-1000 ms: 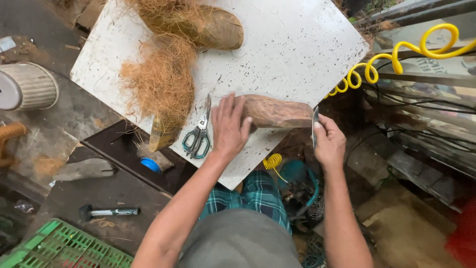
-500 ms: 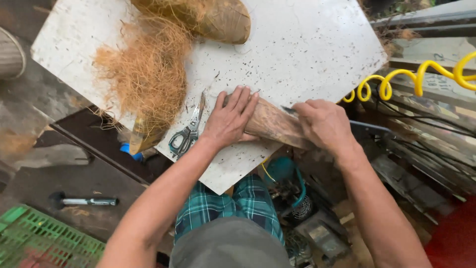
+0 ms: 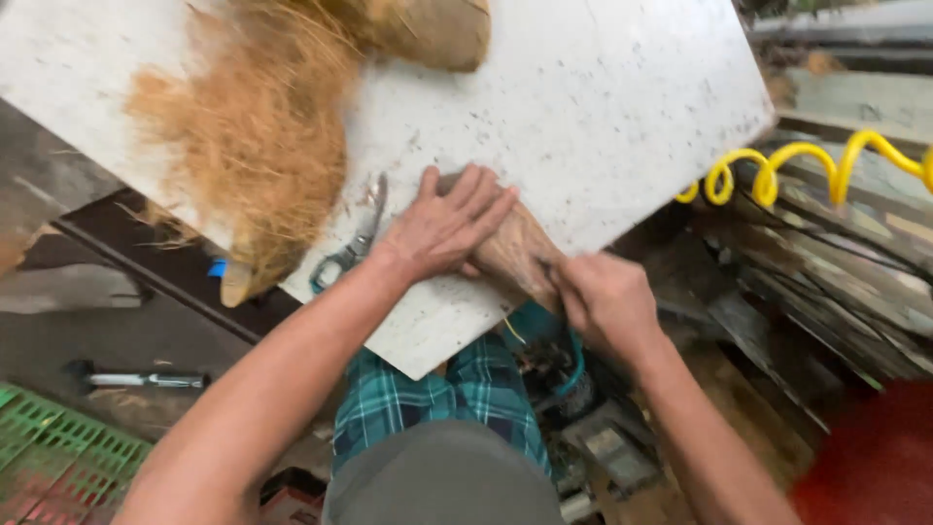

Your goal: Carving and shaping a wooden block, likely a shoe last, using a small hand-held blade.

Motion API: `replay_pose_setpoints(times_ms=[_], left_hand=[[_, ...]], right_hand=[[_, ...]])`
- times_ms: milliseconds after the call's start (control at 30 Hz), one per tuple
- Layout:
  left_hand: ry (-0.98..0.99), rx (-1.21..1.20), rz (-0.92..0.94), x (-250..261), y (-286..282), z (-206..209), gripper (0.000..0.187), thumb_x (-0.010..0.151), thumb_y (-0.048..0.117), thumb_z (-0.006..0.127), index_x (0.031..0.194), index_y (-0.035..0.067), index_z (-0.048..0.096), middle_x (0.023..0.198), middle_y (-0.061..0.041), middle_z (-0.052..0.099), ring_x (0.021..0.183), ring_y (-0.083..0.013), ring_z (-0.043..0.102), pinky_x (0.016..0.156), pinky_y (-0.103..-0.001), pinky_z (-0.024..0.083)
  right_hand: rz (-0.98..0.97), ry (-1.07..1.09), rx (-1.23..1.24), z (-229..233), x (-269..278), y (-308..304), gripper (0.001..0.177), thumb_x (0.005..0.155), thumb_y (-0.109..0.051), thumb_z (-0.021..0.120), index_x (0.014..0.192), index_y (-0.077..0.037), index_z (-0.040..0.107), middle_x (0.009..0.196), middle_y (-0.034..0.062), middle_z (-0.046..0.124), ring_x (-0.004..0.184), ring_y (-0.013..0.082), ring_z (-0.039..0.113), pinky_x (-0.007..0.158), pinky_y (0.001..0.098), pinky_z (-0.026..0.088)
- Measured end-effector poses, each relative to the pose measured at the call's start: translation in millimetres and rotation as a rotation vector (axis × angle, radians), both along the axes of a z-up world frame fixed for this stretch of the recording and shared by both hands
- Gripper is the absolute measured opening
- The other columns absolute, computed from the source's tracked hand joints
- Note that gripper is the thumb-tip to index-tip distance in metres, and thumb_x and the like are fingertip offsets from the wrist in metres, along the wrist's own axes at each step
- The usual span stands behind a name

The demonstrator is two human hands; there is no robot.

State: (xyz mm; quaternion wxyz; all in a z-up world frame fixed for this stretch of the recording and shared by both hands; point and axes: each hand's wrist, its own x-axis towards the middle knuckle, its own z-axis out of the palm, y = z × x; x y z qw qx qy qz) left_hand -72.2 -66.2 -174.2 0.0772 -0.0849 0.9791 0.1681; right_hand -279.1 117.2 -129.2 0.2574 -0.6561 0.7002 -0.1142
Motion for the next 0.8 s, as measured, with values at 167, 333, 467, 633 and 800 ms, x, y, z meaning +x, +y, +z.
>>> replay_pose_setpoints(times_ms=[167, 333, 467, 633, 800], left_hand=[[0.005, 0.023, -0.016, -1, 2, 1, 0.121, 0.052, 0.056, 0.091, 0.151, 0.011, 0.037, 0.141, -0.025, 0.045, 0.135, -0.0394, 0.036, 0.094, -0.066, 0.038], [0.017, 0.0, -0.009, 3, -2, 2, 0.123, 0.051, 0.057, 0.09, 0.151, 0.011, 0.036, 0.138, -0.026, 0.045, 0.133, -0.0396, 0.037, 0.093, -0.065, 0.037], [0.016, -0.009, -0.027, -3, -2, -4, 0.124, 0.052, 0.057, 0.091, 0.151, 0.009, 0.034, 0.14, -0.027, 0.043, 0.134, -0.0402, 0.034, 0.095, -0.067, 0.035], [0.038, 0.024, -0.037, -4, -1, -6, 0.125, 0.049, 0.053, 0.092, 0.151, 0.007, 0.036, 0.142, -0.027, 0.043, 0.135, -0.0415, 0.035, 0.097, -0.068, 0.036], [0.014, 0.005, -0.045, -1, -7, 3, 0.124, 0.052, 0.056, 0.091, 0.151, 0.007, 0.034, 0.141, -0.026, 0.043, 0.134, -0.0402, 0.035, 0.096, -0.066, 0.034]], right_hand=[[0.01, -0.013, 0.006, 6, -3, -12, 0.013, 0.087, -0.019, 0.066, 0.099, -0.016, 0.071, 0.072, 0.0073, 0.063, 0.073, 0.0268, 0.068, 0.067, 0.0364, 0.056], [-0.008, -0.185, -0.014, 4, 2, -19, 0.009, 0.087, -0.018, 0.066, 0.095, -0.017, 0.07, 0.073, 0.0051, 0.064, 0.073, 0.0269, 0.068, 0.066, 0.0358, 0.056], [-0.058, -0.144, -0.035, 6, -2, -25, 0.008, 0.09, -0.017, 0.065, 0.096, -0.015, 0.07, 0.076, 0.005, 0.066, 0.076, 0.0281, 0.07, 0.067, 0.0345, 0.056], [0.018, 0.093, -0.054, -13, -9, -11, 0.007, 0.092, -0.024, 0.065, 0.097, -0.02, 0.068, 0.078, 0.0025, 0.065, 0.079, 0.0233, 0.07, 0.07, 0.0326, 0.056], [-0.002, -0.136, -0.003, -2, -2, -22, 0.012, 0.088, -0.018, 0.065, 0.098, -0.017, 0.072, 0.077, 0.008, 0.068, 0.078, 0.0294, 0.07, 0.069, 0.037, 0.057]])
